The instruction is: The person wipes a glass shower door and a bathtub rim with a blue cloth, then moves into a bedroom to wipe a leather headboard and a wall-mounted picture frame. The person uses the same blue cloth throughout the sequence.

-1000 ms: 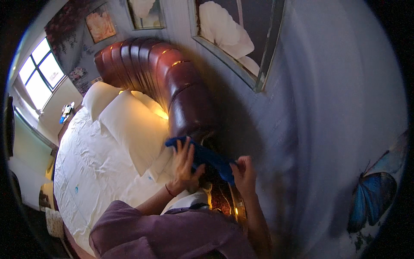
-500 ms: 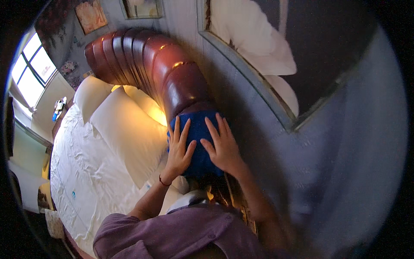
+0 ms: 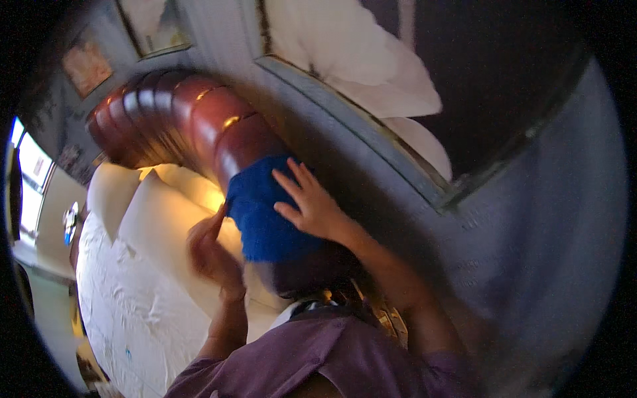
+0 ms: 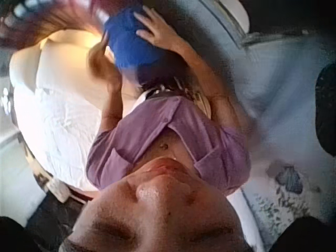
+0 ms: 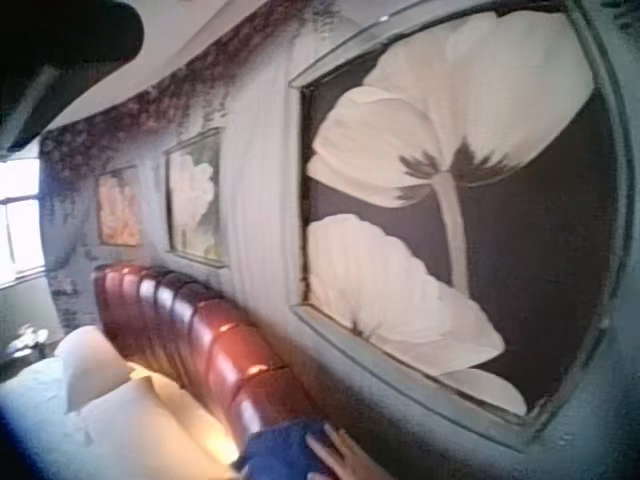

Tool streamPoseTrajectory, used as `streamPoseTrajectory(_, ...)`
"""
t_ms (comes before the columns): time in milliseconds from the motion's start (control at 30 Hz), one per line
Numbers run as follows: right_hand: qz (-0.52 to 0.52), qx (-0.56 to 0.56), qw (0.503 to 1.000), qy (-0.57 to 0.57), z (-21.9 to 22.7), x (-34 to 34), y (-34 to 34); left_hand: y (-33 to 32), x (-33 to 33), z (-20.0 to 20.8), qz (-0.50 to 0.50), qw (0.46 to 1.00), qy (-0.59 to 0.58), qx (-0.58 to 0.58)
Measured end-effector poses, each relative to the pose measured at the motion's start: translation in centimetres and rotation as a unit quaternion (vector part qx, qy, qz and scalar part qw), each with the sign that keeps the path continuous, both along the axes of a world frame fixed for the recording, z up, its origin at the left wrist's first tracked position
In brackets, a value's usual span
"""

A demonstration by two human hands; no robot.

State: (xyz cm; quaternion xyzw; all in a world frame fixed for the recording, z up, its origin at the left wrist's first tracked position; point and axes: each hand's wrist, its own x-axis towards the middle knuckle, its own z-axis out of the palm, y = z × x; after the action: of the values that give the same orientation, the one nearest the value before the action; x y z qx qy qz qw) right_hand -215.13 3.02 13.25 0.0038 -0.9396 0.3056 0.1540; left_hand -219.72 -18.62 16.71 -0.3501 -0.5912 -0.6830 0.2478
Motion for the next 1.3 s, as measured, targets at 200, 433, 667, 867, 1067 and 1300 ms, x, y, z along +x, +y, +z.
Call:
streamPoseTrajectory(200,-0.013,-0.073,0.995,-0.066,1.0,9.1,-1.7,-3.0,6.4,12.3,-0.451,0.726,0.206,0.477)
streamPoseTrajectory(433,-0.038,-0.082,0.996,-0.022,1.2,11.0,-3.1,-0.9,9.7,17.2,-0.604,0.620,0.131,0.483)
streamPoseTrajectory(667,-0.050,-0.087,0.995,0.000,0.8,10.9,-2.9,0.1,10.6,17.8,-0.634,0.610,0.122,0.459)
streamPoseTrajectory(867,-0.046,-0.081,0.996,0.008,0.9,10.9,-3.0,-0.7,10.8,18.2,-0.627,0.629,0.118,0.444)
streamPoseTrajectory(1067,-0.057,-0.091,0.994,-0.013,1.2,11.3,-2.6,-1.2,10.4,18.0,-0.588,0.682,0.134,0.413)
streamPoseTrajectory(1300,-0.031,-0.107,0.994,-0.017,1.0,10.9,-2.7,-2.1,10.9,17.8,-0.543,0.719,0.135,0.413)
